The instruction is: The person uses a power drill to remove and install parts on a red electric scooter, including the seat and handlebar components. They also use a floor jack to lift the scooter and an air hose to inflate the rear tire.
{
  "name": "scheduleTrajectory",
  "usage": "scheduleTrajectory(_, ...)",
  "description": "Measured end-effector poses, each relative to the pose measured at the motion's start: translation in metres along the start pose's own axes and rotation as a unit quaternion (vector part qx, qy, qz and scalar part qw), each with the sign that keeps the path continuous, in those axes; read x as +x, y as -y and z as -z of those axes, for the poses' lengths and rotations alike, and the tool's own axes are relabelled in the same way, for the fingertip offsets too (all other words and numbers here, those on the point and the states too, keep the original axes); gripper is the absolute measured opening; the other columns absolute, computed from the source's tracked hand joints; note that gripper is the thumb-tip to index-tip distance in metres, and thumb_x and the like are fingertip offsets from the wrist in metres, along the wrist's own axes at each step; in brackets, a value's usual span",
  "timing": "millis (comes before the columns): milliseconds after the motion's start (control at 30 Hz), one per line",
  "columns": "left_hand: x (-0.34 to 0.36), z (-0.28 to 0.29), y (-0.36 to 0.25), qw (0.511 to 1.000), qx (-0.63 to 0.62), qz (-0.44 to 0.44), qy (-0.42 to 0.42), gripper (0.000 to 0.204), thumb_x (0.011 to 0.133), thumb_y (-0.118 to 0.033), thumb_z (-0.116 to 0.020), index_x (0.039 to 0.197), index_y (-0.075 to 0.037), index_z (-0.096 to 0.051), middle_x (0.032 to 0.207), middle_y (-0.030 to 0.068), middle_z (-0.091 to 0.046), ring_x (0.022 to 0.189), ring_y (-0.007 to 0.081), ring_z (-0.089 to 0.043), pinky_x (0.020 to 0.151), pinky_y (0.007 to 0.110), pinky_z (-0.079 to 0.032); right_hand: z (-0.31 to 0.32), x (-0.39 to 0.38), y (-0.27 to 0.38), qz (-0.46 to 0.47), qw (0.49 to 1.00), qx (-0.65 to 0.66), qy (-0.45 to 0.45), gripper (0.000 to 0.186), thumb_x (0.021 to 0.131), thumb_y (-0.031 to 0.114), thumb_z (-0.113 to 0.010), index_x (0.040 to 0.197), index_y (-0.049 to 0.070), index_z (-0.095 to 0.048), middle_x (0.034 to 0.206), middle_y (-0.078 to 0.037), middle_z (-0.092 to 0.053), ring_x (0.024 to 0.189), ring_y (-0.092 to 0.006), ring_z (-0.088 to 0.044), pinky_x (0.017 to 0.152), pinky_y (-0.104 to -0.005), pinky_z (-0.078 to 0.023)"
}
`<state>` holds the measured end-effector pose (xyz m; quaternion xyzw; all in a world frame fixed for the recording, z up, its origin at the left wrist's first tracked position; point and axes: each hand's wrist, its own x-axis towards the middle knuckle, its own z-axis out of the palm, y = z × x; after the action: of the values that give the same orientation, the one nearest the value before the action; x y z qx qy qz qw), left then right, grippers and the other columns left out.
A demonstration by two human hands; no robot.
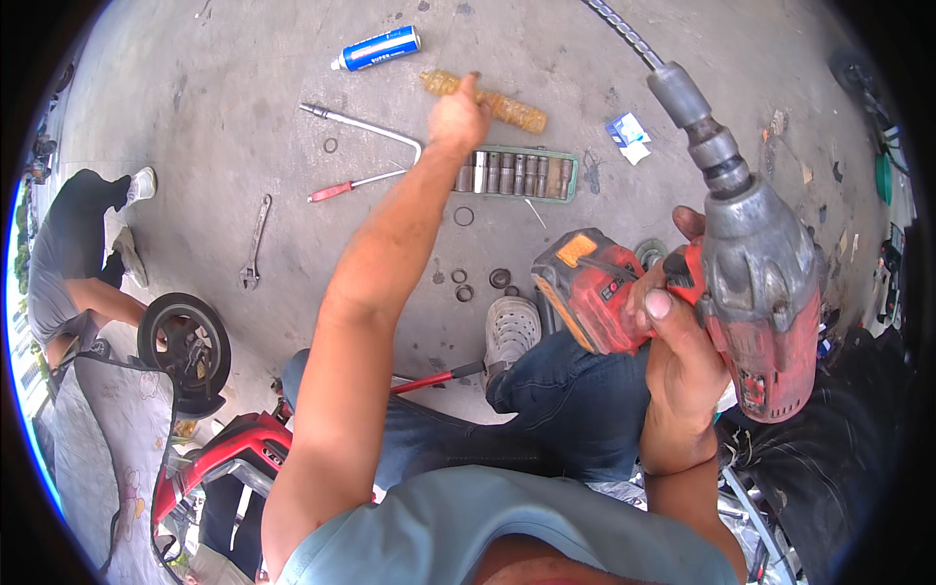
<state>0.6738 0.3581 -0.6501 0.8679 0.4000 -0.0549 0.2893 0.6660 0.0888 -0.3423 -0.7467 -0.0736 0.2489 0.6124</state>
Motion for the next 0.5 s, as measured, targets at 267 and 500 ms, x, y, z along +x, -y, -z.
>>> scheduleTrajectory(267,0.105,0.095,0.144,0.96,0.254,0.081,-0.087,0.063,0.09,-0.012,-0.064,0.148,-0.028,-0.044,0.15,0.0148,-0.047,0.121,0.0353,-0.063,0.097,0.046,-0.054,0.03,0.0,-0.009,-0.034,0.998,0.05,-0.017,0.068,0.076,0.01,-0.074,0.134,-0.006,-0.043,0.078,-0.007,-0.054,0.065,-0.0166,-0.053,0.065,-0.0329,-0.049)
scheduleTrajectory(500,0.073,0.092,0.126,0.953,0.262,0.153,-0.001,0.082,0.074,-0.063,-0.075,0.137,-0.014,-0.057,0.132,0.0168,-0.064,0.121,0.0356,-0.062,0.1,0.046,-0.051,0.039,0.009,-0.016,0.001,0.999,-0.026,-0.023,0.07,0.077,0.011,-0.075,0.135,-0.01,-0.043,0.079,-0.007,-0.056,0.066,-0.0157,-0.055,0.065,-0.0298,-0.047)
